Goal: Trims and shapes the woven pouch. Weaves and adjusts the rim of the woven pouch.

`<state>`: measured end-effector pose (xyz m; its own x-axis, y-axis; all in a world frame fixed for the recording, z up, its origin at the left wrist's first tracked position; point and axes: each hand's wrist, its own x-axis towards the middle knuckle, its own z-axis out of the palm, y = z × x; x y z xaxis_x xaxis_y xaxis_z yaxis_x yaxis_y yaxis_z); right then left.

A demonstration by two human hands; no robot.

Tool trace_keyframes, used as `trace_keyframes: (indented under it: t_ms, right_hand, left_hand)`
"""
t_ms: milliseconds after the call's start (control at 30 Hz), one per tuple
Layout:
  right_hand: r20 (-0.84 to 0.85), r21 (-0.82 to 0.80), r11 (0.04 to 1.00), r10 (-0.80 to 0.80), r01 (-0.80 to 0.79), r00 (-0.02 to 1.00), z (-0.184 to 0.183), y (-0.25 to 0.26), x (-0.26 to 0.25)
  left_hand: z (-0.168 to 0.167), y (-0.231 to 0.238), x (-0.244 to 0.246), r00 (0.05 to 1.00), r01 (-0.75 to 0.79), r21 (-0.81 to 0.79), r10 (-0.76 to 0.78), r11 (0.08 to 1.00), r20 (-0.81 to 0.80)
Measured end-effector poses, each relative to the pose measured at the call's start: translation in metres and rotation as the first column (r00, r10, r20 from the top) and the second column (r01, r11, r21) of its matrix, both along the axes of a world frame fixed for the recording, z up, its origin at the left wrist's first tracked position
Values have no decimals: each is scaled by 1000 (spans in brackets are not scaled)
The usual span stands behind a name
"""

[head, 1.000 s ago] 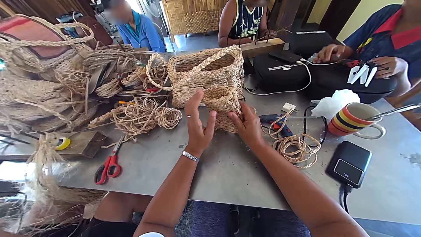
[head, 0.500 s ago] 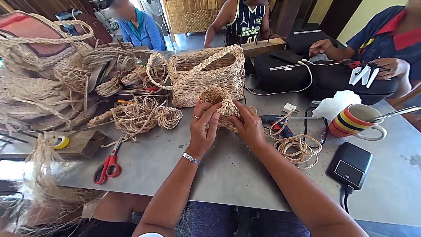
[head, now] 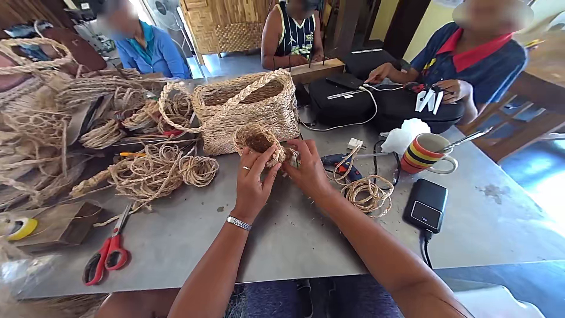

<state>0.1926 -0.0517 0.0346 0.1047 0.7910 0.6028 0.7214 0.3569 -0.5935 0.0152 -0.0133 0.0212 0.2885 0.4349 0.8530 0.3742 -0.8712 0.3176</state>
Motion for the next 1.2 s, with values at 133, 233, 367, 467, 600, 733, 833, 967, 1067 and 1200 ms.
trace_keyframes:
  t_ms: [133, 233, 367, 467, 600, 733, 833, 967, 1067, 1200]
  right_hand:
    - [-345, -164, 963, 146, -213, 927, 18, -15, -11]
    - [-524, -171, 934, 182, -313, 832, 12, -26, -13]
    - [-598, -119, 964, 120, -236, 793, -6, -30, -10]
    - [-655, -127, 960, 109, -251, 747, -5, -32, -7]
    - [-626, -134, 963, 102, -235, 773, -5, -32, 0]
    - [-599, -112, 965, 124, -237, 791, -5, -32, 7]
    - [-585, -109, 968, 120, -224, 802, -4, -32, 8]
    - [-548, -87, 978, 111, -189, 829, -5, -32, 11]
    - [-550, -55, 982, 123, -182, 826, -4, -32, 16]
    - [-574, -60, 975, 140, -212, 807, -1, -34, 21]
  left_hand:
    - [0, 1, 1, 999, -31, -3, 31, 1000, 20]
    - [-4, -2, 4, 1000, -20, -6, 20, 1000, -22]
    - [-10, -8, 15, 994, 24, -1, -24, 1000, -107]
    - [-9, -10, 15, 990, 66, 1, -66, 998, -128]
    - [-1, -12, 8, 999, -41, 33, 42, 999, -19]
    - [6, -3, -9, 979, -146, -14, 146, 989, 145]
    - [4, 8, -12, 990, -68, -221, 93, 973, 107]
    - [5, 3, -4, 982, 97, -434, -14, 895, 191]
    - [6, -1, -3, 974, 133, -428, -37, 894, 225]
    - [6, -6, -1, 983, 94, -365, -29, 926, 180]
